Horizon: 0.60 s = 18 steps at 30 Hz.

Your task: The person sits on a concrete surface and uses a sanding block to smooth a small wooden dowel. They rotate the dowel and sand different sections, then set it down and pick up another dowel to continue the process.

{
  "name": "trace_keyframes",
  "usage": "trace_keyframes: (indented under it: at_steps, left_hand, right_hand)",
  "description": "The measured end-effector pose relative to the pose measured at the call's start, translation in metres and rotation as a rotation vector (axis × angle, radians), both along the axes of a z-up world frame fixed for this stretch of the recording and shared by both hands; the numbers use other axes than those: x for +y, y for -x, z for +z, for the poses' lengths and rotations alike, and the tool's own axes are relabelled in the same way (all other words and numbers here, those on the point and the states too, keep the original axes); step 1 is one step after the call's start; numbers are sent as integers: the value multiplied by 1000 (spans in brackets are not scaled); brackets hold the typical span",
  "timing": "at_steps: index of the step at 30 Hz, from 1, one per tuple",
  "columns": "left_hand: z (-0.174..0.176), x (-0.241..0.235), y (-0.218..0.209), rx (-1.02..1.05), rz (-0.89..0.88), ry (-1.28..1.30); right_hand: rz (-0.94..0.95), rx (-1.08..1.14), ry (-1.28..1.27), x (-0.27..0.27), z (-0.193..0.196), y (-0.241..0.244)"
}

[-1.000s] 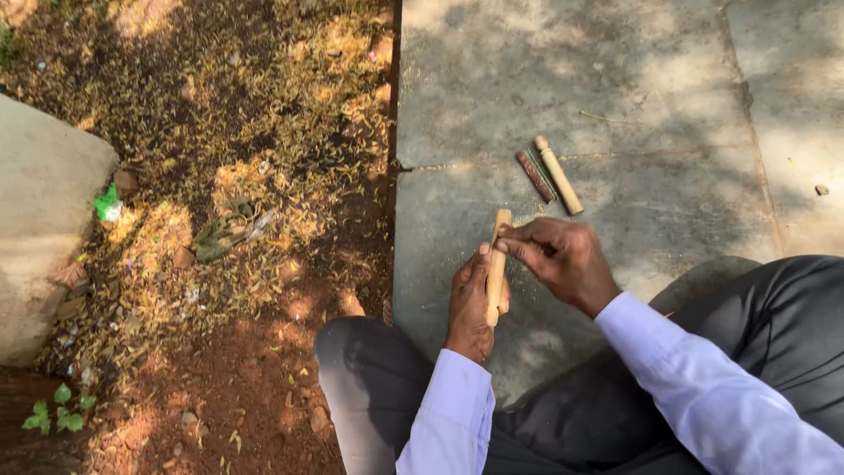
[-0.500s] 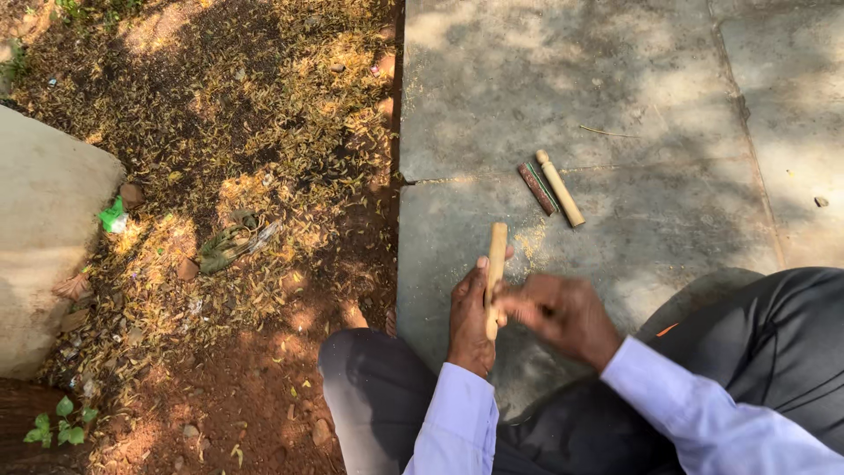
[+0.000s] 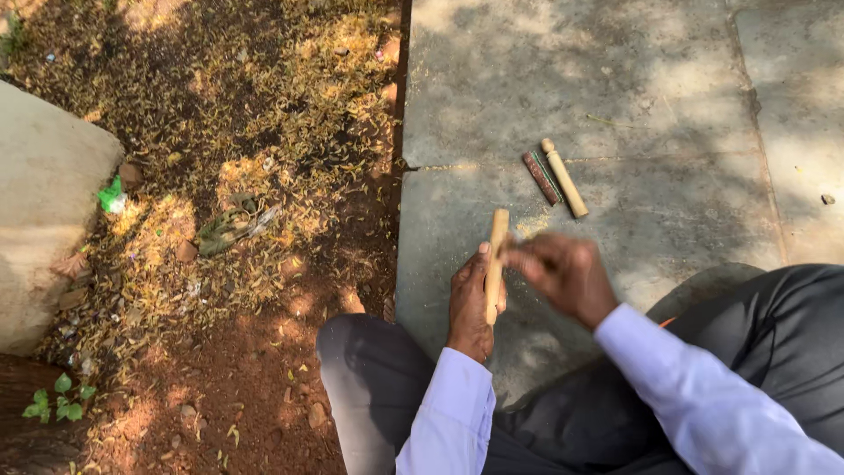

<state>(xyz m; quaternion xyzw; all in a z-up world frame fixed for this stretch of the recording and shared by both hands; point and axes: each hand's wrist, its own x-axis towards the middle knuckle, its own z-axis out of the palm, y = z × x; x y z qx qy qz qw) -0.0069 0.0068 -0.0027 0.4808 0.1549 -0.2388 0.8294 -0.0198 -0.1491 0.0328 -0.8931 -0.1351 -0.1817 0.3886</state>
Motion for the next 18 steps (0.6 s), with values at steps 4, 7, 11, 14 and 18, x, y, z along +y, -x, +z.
trace_keyframes:
  at_steps: [4,7,11,14,18]
  left_hand:
    - [5,0,-3,5,-3,-3]
    - [11,3,-6,45,33,-3]
    - [16,0,3,-19,-2,-10]
    - [24,-12,-1,-75,-41,-7]
    - [22,-5,-2,-102,-20,3]
  right_hand:
    - [-74,193,-100,0,6,0]
    - [71,114,-23,-2,1,3]
    - [-27,167,-32,-3,-24,7]
    - [-220,374,-85,-11,-38,-6]
    - [-81,232,-506,-14,-39,-4]
